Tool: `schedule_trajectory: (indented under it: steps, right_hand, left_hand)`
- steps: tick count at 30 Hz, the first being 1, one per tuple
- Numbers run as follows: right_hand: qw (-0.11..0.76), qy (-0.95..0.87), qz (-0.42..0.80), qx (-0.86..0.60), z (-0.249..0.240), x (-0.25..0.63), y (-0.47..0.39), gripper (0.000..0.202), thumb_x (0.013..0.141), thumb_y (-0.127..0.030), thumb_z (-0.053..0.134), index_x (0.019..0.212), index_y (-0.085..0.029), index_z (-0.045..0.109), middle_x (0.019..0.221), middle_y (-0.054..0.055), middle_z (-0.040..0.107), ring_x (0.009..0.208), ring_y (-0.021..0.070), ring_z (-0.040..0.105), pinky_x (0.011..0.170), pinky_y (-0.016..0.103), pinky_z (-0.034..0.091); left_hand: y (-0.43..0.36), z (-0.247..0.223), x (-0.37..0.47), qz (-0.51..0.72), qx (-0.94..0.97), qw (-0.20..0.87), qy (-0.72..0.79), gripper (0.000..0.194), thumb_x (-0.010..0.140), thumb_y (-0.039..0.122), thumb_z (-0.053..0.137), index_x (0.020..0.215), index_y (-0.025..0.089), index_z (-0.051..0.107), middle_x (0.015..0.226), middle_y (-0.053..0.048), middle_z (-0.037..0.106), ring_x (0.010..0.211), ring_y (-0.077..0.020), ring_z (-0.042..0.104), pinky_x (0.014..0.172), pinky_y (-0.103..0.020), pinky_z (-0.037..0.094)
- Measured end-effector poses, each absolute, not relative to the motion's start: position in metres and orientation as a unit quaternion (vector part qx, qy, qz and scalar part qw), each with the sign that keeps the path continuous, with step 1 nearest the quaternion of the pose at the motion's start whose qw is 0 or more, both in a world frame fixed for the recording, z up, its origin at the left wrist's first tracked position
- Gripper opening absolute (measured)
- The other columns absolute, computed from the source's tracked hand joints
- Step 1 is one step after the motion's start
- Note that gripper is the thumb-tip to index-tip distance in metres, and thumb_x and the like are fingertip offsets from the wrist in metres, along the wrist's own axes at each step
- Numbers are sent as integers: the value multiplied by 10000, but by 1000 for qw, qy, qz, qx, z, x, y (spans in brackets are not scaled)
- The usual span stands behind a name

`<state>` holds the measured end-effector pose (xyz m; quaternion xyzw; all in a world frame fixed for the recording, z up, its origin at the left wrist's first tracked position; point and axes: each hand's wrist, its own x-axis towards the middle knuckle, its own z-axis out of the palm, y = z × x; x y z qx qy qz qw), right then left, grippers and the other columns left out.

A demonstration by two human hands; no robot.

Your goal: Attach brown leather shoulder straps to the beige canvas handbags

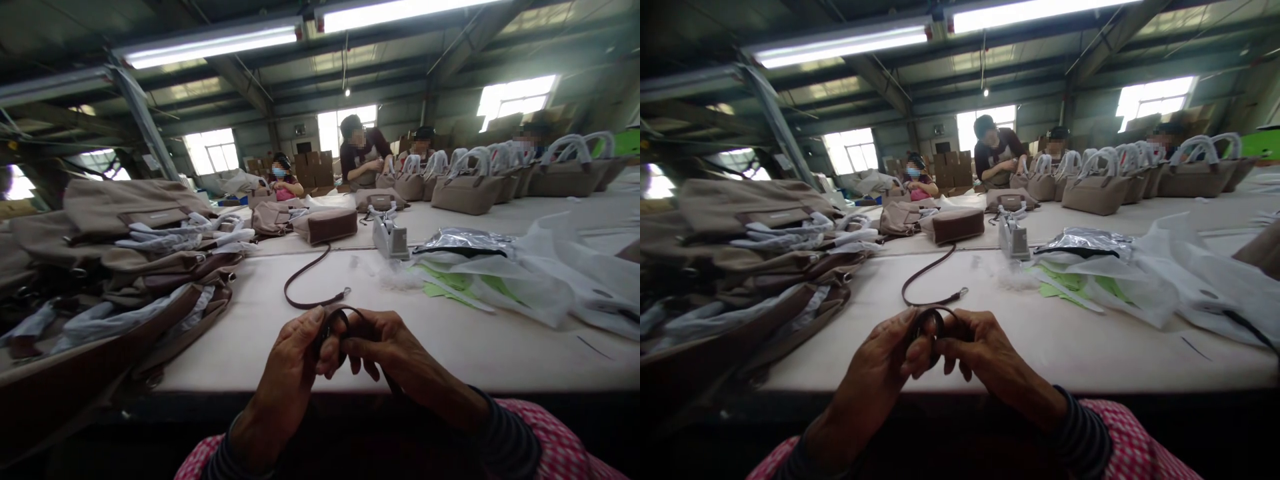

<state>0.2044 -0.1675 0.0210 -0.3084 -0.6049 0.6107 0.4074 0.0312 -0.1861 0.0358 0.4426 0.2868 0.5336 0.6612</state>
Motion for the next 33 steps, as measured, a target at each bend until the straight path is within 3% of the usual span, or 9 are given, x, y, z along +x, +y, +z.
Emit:
schedule_trajectory:
  steps: [5, 10, 15, 18, 25, 33]
  right_hand:
    - [471, -552, 617, -304, 18, 207, -164, 380, 791, -360, 851, 1082, -171, 697, 702, -38, 575, 510, 51, 370, 435, 181, 230]
    - [566, -564, 499, -335, 8, 209, -158, 270, 863, -404, 789, 977, -171, 714, 751, 3, 638, 490, 61, 414, 425, 209, 271]
    - [520, -648, 433, -350, -6, 200, -167, 311, 968, -464, 639, 911, -169, 721, 703, 8, 631, 513, 92, 490, 465, 225, 367]
    - [506, -659, 425, -360, -8, 199, -167, 328, 1005, -478, 578, 1001, -178, 712, 735, 8, 642, 513, 94, 504, 471, 226, 377]
    - [555, -655, 330, -393, 13, 213, -138, 317, 1012, -443, 581, 1114, -169, 704, 775, 15, 670, 488, 86, 445, 476, 239, 362]
    - [534, -652, 362, -398, 7, 213, -136, 332, 988, -464, 601, 1089, -167, 707, 775, 18, 685, 471, 79, 443, 457, 233, 360]
  left_hand:
    - [-188, 39, 27, 519, 367, 732, 245, 275, 979, 342, 621, 914, 79, 671, 610, 63, 361, 509, -42, 254, 496, -178, 301]
    - [-191, 42, 27, 523, 314, 767, 199, 280, 970, 351, 643, 915, 77, 670, 619, 69, 356, 495, -29, 261, 486, -167, 279]
    - [-192, 48, 25, 554, 312, 747, 193, 290, 971, 354, 647, 927, 69, 679, 625, 64, 377, 502, -34, 299, 502, -177, 320]
    - [-193, 49, 24, 555, 307, 744, 208, 316, 967, 377, 657, 941, 63, 684, 626, 64, 381, 500, -32, 305, 496, -175, 317]
    - [-198, 42, 25, 522, 344, 730, 278, 392, 951, 485, 665, 930, 94, 664, 610, 71, 373, 475, -25, 282, 479, -175, 263]
    - [-204, 48, 21, 504, 370, 702, 341, 402, 944, 501, 669, 922, 100, 664, 619, 56, 418, 502, -40, 320, 503, -185, 291]
